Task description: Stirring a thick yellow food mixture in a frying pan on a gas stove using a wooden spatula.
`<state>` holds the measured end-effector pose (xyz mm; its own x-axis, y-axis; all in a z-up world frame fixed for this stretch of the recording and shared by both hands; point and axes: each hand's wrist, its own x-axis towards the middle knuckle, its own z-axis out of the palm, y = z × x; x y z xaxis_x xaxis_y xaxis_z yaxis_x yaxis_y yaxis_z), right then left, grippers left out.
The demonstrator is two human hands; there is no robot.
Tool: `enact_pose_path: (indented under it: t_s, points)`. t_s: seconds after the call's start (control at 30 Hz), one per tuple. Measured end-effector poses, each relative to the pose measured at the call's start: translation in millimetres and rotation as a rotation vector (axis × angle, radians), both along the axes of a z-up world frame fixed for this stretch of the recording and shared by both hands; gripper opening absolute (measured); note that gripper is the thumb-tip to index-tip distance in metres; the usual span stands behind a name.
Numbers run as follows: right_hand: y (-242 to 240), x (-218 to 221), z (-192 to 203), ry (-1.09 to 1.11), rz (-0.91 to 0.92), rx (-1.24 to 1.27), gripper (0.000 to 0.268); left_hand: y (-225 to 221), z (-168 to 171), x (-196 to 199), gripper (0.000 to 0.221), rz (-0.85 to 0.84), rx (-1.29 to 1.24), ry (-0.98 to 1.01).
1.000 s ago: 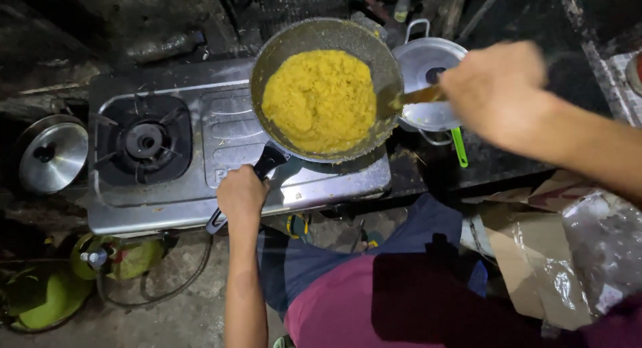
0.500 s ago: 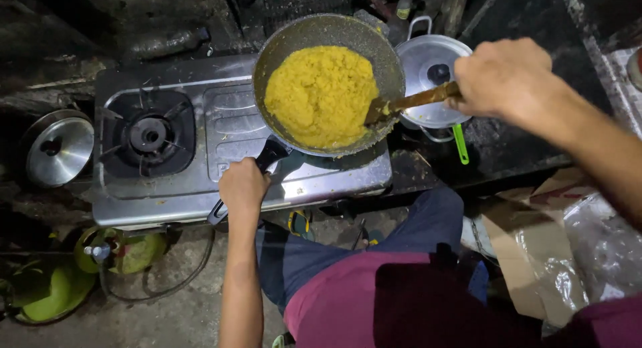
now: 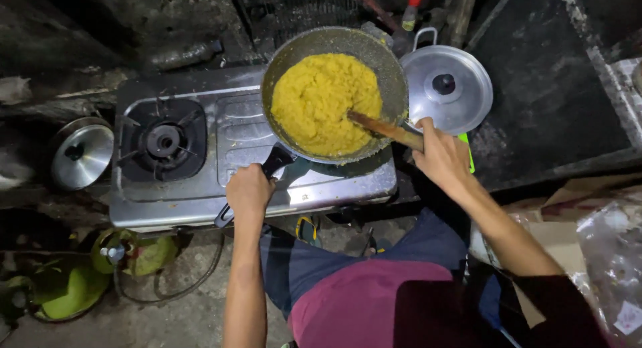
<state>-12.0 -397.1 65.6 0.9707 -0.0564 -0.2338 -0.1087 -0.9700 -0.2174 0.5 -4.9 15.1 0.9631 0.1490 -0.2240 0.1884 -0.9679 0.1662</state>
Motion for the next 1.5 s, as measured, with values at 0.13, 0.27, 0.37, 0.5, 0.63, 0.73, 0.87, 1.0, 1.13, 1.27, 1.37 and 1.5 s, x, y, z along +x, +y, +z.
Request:
enact_pose_path:
  t_s: [0.13, 0.27, 0.37, 0.5, 0.63, 0.73, 0.87, 1.0, 1.13, 1.27, 1.37, 1.5]
  points:
    - [2, -5, -8, -0.051, -0.056, -0.018, 0.057, 1, -2, -2, 0.035, 0.006, 0.009, -0.017]
    - [4, -10, -6, -0.081, -0.095, 0.046, 0.056, 0, -5, -3, 0.035, 0.001, 0.02, -0.03]
    - [1, -10, -13, -0.105, -0.099, 0.066, 0.055, 1, -2, -5, 0.036, -0.007, 0.021, -0.02]
    - [-2, -9, -25, -0.086, -0.135, 0.073, 0.052, 2, -6, -5, 0.035, -0.01, 0.017, -0.029]
    - [-3, -10, -28, -0.08, -0.164, 0.101, 0.051, 0, -5, -6, 0.035, -0.004, 0.033, -0.043]
    - [-3, -9, -27, -0.082, -0.188, 0.142, 0.052, 0, -8, -5, 0.034, 0.005, 0.036, -0.06]
    - [-4, -13, -48, -0.117, -0.221, 0.159, 0.05, -3, 3, -9, 0.033, -0.01, 0.021, -0.072]
    - [-3, -19, -66, -0.143, -0.243, 0.188, 0.047, 0, -3, -8, 0.034, -0.027, 0.014, -0.071]
    - [7, -24, -67, -0.175, -0.311, 0.313, 0.046, -1, 0, -6, 0.032, -0.024, 0.024, -0.097]
    - [14, -35, -43, -0.168, -0.362, 0.593, 0.042, -1, 1, -8, 0.032, -0.025, 0.014, -0.095]
    - [7, -35, -55, -0.157, -0.363, 0.682, 0.045, 2, -11, -4, 0.032, -0.03, 0.042, -0.108]
    - [1, -44, -49, -0.119, -0.352, 0.687, 0.047, 1, -11, -6, 0.031, -0.031, 0.048, -0.111]
